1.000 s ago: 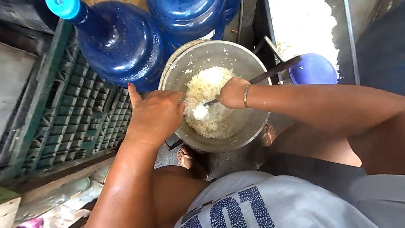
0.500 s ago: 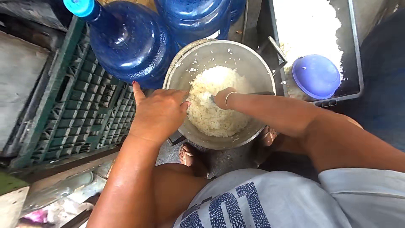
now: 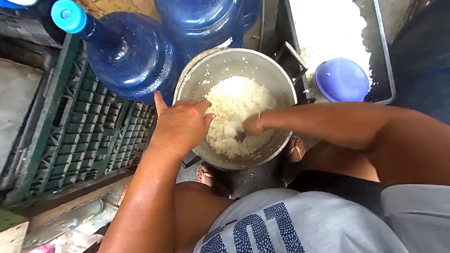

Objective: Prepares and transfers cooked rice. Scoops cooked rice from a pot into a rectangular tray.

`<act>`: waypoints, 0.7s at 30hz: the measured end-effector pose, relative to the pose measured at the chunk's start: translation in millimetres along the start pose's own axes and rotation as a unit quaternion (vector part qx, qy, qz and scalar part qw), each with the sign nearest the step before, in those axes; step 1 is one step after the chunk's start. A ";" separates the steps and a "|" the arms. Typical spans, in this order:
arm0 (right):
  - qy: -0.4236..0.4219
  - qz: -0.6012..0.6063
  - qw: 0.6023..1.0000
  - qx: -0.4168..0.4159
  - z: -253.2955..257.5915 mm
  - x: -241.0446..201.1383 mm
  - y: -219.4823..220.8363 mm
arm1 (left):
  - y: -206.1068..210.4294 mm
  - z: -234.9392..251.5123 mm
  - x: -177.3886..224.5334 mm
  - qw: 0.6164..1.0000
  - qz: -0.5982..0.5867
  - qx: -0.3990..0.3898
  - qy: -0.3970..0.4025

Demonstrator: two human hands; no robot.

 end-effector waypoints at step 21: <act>0.141 -0.047 0.987 -0.064 2.9 16.1 0.9 | -2.3 -24.4 -24.1 1.000 0.002 0.021 -0.016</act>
Point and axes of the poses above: each hand's wrist, its own z-axis towards the middle knuckle, its own y-axis out of the palm, x = y × z, the point moved 10 cm from there along z, towards the middle knuckle, and after that the axes turned 10 degrees about -x, right-handed, at the moved point
